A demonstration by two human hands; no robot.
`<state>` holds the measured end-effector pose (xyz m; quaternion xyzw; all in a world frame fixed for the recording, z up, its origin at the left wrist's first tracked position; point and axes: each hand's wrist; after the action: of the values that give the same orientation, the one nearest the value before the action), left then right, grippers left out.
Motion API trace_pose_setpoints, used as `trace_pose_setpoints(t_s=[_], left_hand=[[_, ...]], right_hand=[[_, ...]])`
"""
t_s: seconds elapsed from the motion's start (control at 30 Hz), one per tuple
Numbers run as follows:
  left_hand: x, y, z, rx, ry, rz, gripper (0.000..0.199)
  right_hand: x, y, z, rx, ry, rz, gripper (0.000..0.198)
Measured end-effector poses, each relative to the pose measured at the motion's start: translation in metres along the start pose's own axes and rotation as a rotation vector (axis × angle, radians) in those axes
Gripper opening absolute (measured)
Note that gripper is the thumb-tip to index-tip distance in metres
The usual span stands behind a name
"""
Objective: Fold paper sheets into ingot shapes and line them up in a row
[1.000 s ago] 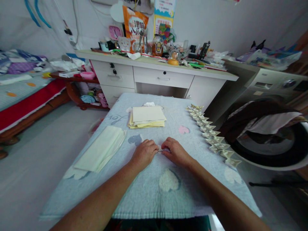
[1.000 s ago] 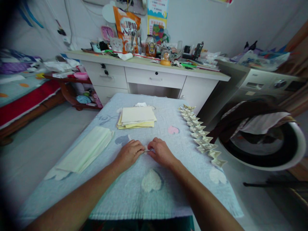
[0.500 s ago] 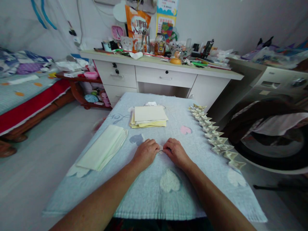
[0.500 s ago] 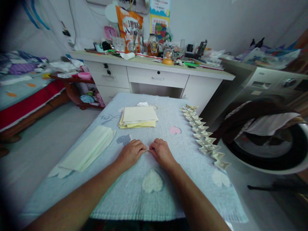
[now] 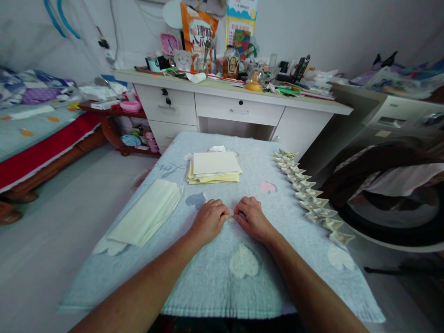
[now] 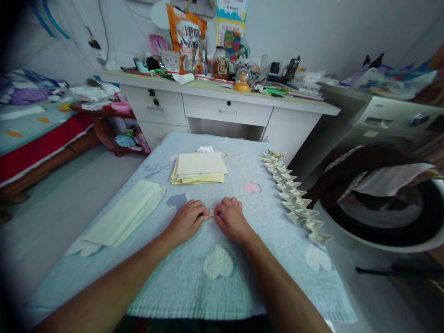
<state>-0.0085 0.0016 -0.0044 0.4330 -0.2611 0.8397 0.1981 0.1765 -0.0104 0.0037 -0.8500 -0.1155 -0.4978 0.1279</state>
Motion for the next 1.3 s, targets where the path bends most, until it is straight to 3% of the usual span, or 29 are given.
trace_pose_setpoints(t_s=[0.17,0.37,0.77,1.3], left_hand=[[-0.001,0.0,-0.001,-0.01,-0.002,-0.008,0.014],[0.002,0.005,-0.003,0.031,0.004,0.035,0.004],[0.002,0.007,-0.003,0.066,0.018,0.04,0.007],[0.005,-0.004,-0.005,0.036,-0.026,-0.04,0.016]], right_hand=[[-0.003,-0.001,-0.001,0.059,-0.012,0.019,0.005],[-0.007,-0.004,-0.001,0.052,-0.017,0.042,0.006],[-0.007,-0.001,-0.006,0.049,-0.043,0.068,0.005],[-0.01,-0.008,-0.01,-0.067,0.023,0.005,0.013]])
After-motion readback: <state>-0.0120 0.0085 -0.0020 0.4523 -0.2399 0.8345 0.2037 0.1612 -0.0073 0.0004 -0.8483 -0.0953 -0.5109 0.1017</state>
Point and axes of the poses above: each hand's wrist, its own y-axis away from the middle knuckle, its own x-axis out of the back of the hand, z = x × y, and after that the axes turned 5 degrees about -x, right-handed
